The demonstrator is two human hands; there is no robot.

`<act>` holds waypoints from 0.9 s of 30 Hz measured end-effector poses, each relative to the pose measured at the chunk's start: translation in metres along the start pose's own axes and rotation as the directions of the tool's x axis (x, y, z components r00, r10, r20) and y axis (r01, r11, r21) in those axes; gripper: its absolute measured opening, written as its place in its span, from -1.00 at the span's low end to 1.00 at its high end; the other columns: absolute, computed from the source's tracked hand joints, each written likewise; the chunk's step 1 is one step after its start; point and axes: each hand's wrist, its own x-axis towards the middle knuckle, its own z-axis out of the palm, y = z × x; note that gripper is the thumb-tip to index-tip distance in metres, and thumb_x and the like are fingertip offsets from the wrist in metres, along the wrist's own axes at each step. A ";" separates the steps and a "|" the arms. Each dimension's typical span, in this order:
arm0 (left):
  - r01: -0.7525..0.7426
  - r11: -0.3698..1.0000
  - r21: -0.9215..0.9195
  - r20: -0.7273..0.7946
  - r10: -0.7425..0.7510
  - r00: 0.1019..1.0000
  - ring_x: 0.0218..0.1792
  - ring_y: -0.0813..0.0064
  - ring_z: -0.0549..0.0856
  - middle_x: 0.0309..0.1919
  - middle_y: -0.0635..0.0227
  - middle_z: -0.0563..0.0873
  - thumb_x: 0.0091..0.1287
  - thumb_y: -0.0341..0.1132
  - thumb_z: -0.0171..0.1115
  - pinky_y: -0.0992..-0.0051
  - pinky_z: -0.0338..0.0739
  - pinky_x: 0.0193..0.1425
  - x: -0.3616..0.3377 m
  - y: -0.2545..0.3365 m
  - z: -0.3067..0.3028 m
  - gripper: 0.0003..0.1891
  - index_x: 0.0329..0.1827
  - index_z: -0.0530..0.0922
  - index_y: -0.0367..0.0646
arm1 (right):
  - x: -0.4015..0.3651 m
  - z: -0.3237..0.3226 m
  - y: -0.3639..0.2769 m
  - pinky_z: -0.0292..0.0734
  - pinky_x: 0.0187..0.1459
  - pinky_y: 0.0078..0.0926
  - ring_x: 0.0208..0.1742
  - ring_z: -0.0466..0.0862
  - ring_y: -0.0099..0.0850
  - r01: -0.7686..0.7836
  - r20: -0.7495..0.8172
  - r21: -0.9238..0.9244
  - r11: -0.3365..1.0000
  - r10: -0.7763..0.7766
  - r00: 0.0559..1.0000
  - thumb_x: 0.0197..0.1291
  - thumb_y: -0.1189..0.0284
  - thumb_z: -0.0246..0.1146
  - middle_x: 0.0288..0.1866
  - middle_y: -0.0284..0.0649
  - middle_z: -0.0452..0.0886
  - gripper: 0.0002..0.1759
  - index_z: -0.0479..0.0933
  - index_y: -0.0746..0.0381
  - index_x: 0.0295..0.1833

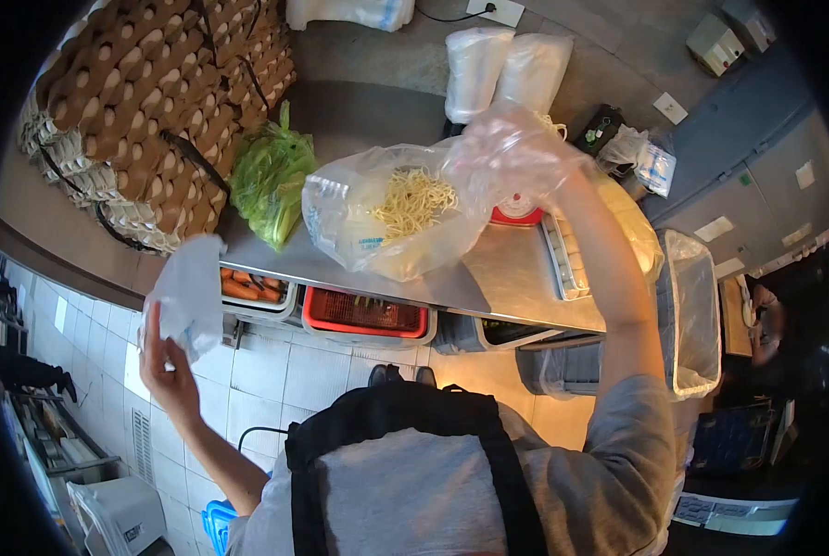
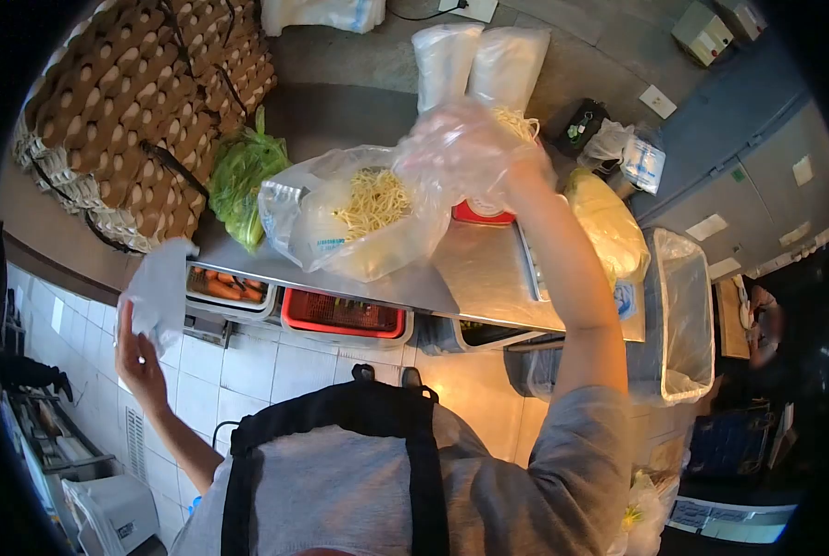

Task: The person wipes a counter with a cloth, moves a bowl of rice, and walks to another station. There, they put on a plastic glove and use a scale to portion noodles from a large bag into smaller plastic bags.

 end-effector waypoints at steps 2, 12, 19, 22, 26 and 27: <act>-0.077 0.997 0.000 0.018 0.077 0.997 -0.47 0.60 0.48 -0.02 0.21 0.60 0.12 -0.70 -0.07 0.61 0.37 -0.33 0.006 0.003 0.015 -0.48 0.18 0.42 -0.16 | 0.010 0.038 0.010 0.45 -0.09 -0.51 -0.15 0.54 -0.42 0.035 0.133 -0.085 0.996 -0.024 0.991 0.00 0.39 0.27 -0.18 -0.26 0.54 -0.70 0.51 0.25 -0.13; 0.069 0.986 0.154 0.020 -0.073 0.997 -0.56 0.66 0.40 -0.40 0.27 0.60 0.15 -0.63 0.03 0.64 0.30 -0.48 -0.007 -0.010 0.002 -0.51 0.20 0.40 -0.18 | 0.069 0.113 0.159 0.45 -0.14 -0.58 -0.20 0.54 -0.47 -0.338 -0.131 -0.084 0.938 0.326 0.936 0.05 0.42 0.25 -0.20 -0.27 0.54 -0.74 0.49 0.26 -0.12; 0.117 0.985 0.130 -0.042 -0.113 0.993 -0.58 0.68 0.36 -0.53 0.37 0.52 0.20 -0.60 0.04 0.67 0.28 -0.50 -0.012 -0.031 0.002 -0.60 0.13 0.47 -0.19 | 0.063 0.116 0.150 0.44 -0.17 -0.62 -0.23 0.54 -0.51 -0.225 -0.102 0.671 0.707 0.388 0.916 0.09 0.45 0.23 -0.21 -0.28 0.54 -0.77 0.48 0.26 -0.12; 0.130 0.991 0.000 -0.004 -0.130 0.991 -0.53 0.64 0.42 -0.45 0.32 0.57 0.18 -0.62 0.04 0.66 0.33 -0.46 -0.012 -0.048 0.023 -0.65 0.04 0.51 -0.25 | 0.064 0.086 0.132 0.42 -0.13 -0.65 -0.21 0.54 -0.49 -0.032 -0.114 0.921 0.389 0.345 0.932 0.13 0.49 0.20 -0.21 -0.28 0.53 -0.81 0.47 0.26 -0.12; 0.073 0.929 -0.362 0.206 0.004 0.978 -0.13 0.22 0.62 -0.22 0.12 0.65 0.13 -0.58 0.06 0.36 0.40 0.07 0.015 -0.027 0.106 -0.73 -0.10 0.57 -0.27 | 0.061 0.078 0.079 0.40 -0.09 -0.63 -0.16 0.50 -0.59 -0.028 -0.238 0.851 0.524 0.433 0.870 0.16 0.43 0.20 -0.18 -0.32 0.51 -0.66 0.41 0.27 0.04; -0.159 0.954 -0.254 0.211 0.215 0.954 -0.18 0.14 0.61 -0.28 0.09 0.64 0.13 -0.52 0.11 0.30 0.39 0.08 0.021 -0.025 0.144 -0.73 -0.09 0.58 -0.22 | 0.064 0.088 0.074 0.40 -0.08 -0.62 -0.16 0.49 -0.58 0.025 -0.230 0.891 0.453 0.402 0.886 0.16 0.41 0.20 -0.17 -0.33 0.51 -0.65 0.40 0.26 0.05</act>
